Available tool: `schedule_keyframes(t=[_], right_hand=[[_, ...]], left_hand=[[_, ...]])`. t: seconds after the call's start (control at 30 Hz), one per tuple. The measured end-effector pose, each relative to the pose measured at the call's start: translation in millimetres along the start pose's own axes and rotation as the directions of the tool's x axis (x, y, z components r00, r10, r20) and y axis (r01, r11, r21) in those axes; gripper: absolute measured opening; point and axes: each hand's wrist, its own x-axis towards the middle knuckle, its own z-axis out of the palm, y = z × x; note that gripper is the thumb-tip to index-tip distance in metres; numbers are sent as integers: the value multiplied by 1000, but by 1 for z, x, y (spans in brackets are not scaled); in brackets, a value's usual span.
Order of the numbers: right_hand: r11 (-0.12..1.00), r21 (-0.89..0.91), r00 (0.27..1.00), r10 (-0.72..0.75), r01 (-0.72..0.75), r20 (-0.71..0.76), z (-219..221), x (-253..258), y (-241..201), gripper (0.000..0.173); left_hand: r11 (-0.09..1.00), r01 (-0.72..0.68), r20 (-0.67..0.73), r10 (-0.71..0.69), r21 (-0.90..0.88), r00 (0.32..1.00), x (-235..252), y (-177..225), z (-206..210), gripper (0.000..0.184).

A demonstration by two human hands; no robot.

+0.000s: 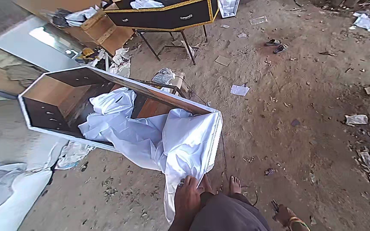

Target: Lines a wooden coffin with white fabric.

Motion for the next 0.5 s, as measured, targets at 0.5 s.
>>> schedule_keyframes(t=[0.5], right_hand=[[994,-112,1000,18,-20,-18,18,157,60,55]], left_hand=[[970,233,-682,-121,75,722,12,-109,-86,30]])
